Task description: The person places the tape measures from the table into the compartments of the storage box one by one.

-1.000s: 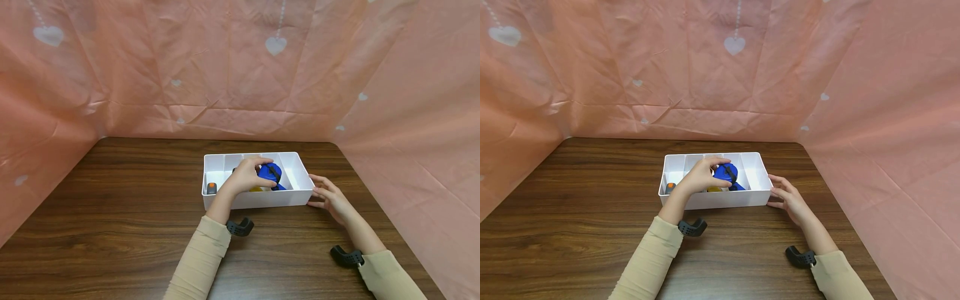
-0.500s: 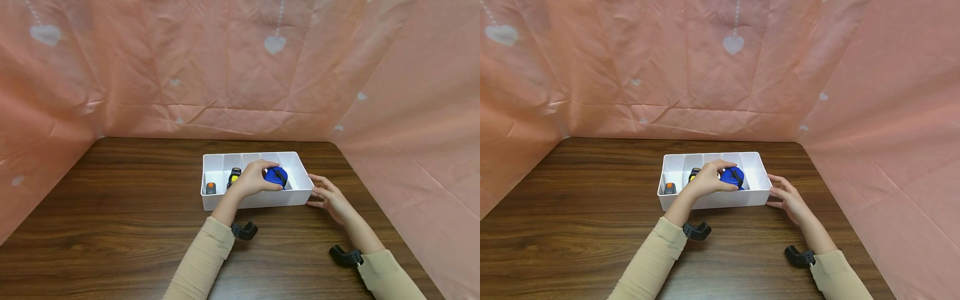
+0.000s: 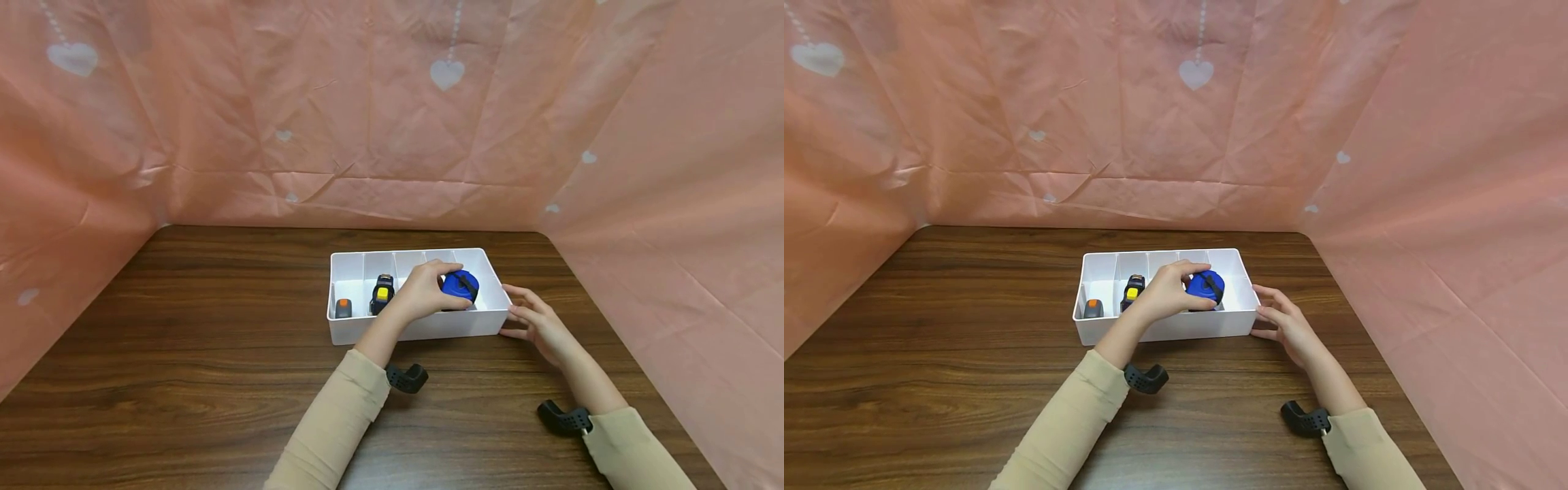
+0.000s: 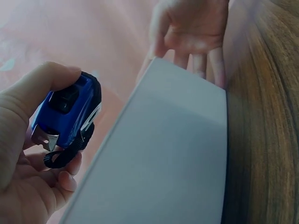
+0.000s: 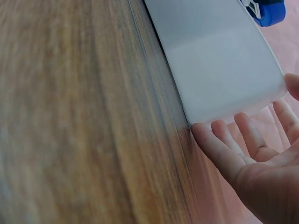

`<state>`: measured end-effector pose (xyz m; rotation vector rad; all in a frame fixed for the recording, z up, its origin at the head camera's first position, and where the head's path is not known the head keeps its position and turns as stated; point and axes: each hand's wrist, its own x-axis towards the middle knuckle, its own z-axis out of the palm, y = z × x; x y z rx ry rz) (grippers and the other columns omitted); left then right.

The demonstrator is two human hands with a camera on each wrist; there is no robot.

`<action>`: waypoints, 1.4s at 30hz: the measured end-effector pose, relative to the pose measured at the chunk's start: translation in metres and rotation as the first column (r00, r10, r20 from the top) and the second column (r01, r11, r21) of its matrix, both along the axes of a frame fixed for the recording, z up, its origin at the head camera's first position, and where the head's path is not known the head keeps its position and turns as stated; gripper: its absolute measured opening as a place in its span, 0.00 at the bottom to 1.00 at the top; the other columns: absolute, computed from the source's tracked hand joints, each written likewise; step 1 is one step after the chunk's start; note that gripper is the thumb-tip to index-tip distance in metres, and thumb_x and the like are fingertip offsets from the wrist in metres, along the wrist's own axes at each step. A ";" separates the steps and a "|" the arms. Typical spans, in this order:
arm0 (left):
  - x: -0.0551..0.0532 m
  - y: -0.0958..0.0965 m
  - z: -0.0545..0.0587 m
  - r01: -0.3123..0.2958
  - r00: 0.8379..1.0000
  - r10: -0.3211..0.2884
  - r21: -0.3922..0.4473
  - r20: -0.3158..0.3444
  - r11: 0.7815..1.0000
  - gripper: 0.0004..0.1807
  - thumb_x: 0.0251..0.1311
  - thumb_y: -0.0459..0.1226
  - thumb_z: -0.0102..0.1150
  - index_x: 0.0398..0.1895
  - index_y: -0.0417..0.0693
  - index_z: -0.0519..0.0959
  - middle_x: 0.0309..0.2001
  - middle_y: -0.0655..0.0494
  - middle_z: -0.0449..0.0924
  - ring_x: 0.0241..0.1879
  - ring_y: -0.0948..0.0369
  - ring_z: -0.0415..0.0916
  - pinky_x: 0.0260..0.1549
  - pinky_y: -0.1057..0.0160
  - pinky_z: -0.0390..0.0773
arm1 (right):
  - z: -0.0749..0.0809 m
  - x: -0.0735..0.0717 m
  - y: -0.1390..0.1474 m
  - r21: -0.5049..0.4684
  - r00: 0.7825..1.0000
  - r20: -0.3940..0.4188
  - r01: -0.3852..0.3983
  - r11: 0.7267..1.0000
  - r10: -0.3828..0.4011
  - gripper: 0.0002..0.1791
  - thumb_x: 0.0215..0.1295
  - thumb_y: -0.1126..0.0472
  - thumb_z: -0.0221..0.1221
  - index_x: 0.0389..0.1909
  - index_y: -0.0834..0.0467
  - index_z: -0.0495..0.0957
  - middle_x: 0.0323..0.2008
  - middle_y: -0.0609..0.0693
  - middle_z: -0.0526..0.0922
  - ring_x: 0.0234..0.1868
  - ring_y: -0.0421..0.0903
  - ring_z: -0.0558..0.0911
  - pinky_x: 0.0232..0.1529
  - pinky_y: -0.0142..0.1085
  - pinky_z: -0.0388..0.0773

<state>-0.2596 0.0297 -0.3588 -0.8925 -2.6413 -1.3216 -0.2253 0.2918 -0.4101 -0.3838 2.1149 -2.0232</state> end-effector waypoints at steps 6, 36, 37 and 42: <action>-0.002 0.006 -0.003 -0.033 0.999 0.033 0.008 -0.021 0.999 0.38 0.42 0.47 0.76 0.60 0.45 0.76 0.46 0.54 0.78 0.38 0.62 0.73 0.37 0.70 0.73 | 0.001 0.001 -0.002 -0.013 1.000 -0.002 -0.009 1.000 0.009 0.21 0.75 0.60 0.46 0.67 0.54 0.63 0.55 0.61 0.65 0.48 0.45 0.80 0.45 0.48 0.78; -0.011 0.034 -0.012 -0.113 0.992 0.111 -0.020 -0.063 0.993 0.38 0.44 0.48 0.76 0.59 0.41 0.76 0.52 0.49 0.78 0.50 0.57 0.75 0.48 0.68 0.73 | 0.002 -0.001 -0.003 -0.021 1.000 0.017 0.007 1.000 -0.007 0.20 0.75 0.60 0.47 0.66 0.51 0.66 0.52 0.54 0.67 0.48 0.43 0.79 0.45 0.46 0.78; -0.011 0.035 -0.012 -0.110 0.992 0.109 -0.022 -0.063 0.994 0.38 0.44 0.48 0.76 0.59 0.40 0.76 0.51 0.49 0.78 0.49 0.58 0.75 0.47 0.68 0.73 | 0.001 -0.001 -0.003 -0.022 1.000 0.017 0.006 1.000 -0.005 0.20 0.75 0.60 0.47 0.65 0.50 0.66 0.52 0.54 0.68 0.48 0.43 0.79 0.45 0.46 0.78; -0.012 0.039 -0.013 -0.094 0.994 0.089 -0.070 -0.066 0.993 0.39 0.44 0.48 0.75 0.60 0.41 0.76 0.51 0.49 0.78 0.48 0.59 0.75 0.45 0.69 0.73 | 0.001 -0.001 -0.003 -0.035 1.000 0.010 -0.007 0.999 0.007 0.18 0.75 0.61 0.47 0.63 0.48 0.68 0.50 0.51 0.70 0.48 0.43 0.79 0.44 0.45 0.78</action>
